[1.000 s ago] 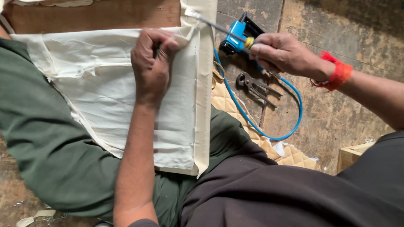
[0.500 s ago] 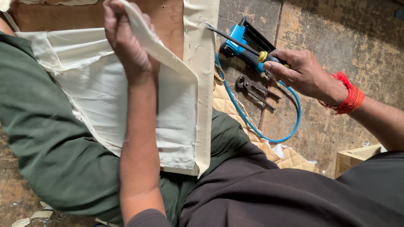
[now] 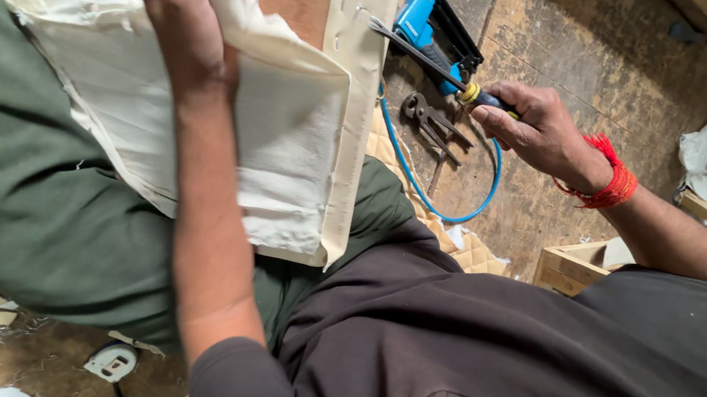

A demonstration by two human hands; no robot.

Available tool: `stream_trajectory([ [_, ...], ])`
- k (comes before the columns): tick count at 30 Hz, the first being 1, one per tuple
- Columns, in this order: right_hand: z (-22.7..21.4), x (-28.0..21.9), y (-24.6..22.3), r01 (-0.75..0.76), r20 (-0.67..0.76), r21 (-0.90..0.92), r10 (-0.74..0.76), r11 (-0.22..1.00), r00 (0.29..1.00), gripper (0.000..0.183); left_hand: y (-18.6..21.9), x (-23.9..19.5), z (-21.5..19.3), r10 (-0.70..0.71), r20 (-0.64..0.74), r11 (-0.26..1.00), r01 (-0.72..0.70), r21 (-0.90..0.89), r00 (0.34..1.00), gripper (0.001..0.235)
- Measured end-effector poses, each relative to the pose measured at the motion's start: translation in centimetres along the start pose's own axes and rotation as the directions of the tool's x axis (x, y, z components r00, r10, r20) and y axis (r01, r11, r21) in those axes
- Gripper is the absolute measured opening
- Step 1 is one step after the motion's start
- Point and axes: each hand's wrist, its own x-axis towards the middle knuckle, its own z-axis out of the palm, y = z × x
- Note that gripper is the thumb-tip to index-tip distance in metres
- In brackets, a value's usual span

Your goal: The person is upholstering a wooden frame by attaching a white fabric cover. They use pliers to pull and secure the fabric, a screwdriver to adjust staples, and a pneumatic staple gun to fasten the material to the frame.

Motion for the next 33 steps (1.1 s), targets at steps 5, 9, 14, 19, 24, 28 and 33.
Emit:
stream_trajectory([
  [5, 0.9, -0.5, 0.3, 0.022, 0.006, 0.029, -0.022, 0.999, 1.0, 0.024, 6.0, -3.9, 1.5, 0.066, 0.689, 0.35, -0.664, 0.661, 0.722, 0.048],
  [9, 1.6, -0.9, 0.2, 0.057, 0.032, 0.064, -0.059, 0.996, 0.998, 0.025, 5.0, -6.3, 3.5, -0.167, 0.743, 0.122, -0.734, 0.668, 0.648, 0.051],
  [14, 2.0, -1.6, 0.3, 0.08, 0.041, 0.019, -0.081, 0.997, 0.996, 0.025, 3.2, -6.0, 3.8, -0.312, 0.659, -0.023, -0.699, 0.715, 0.685, 0.036],
  [19, 2.3, -1.5, 0.2, 0.056, 0.042, -0.005, -0.055, 0.998, 0.998, 0.025, 5.3, -5.6, 2.7, -0.468, 0.642, 0.194, -0.638, 0.745, 0.607, 0.049],
  [24, 2.6, -1.5, 0.1, 0.011, 0.041, 0.016, -0.012, 1.0, 0.999, 0.025, 6.8, -6.8, 0.8, -0.473, 0.621, 0.414, -0.465, 0.783, 0.624, 0.042],
  [28, 2.7, -2.2, 0.1, 0.021, 0.051, 0.0, -0.021, 1.0, 0.998, 0.025, 6.3, -8.1, 0.5, -0.464, 0.636, 0.21, -0.621, 0.755, 0.616, 0.048],
  [33, 3.1, -2.4, -0.7, 0.001, 0.068, 0.1, -0.008, 0.995, 0.998, 0.025, 7.3, -7.4, 1.9, -0.471, 0.71, 0.236, -0.701, 0.673, 0.524, 0.028],
])
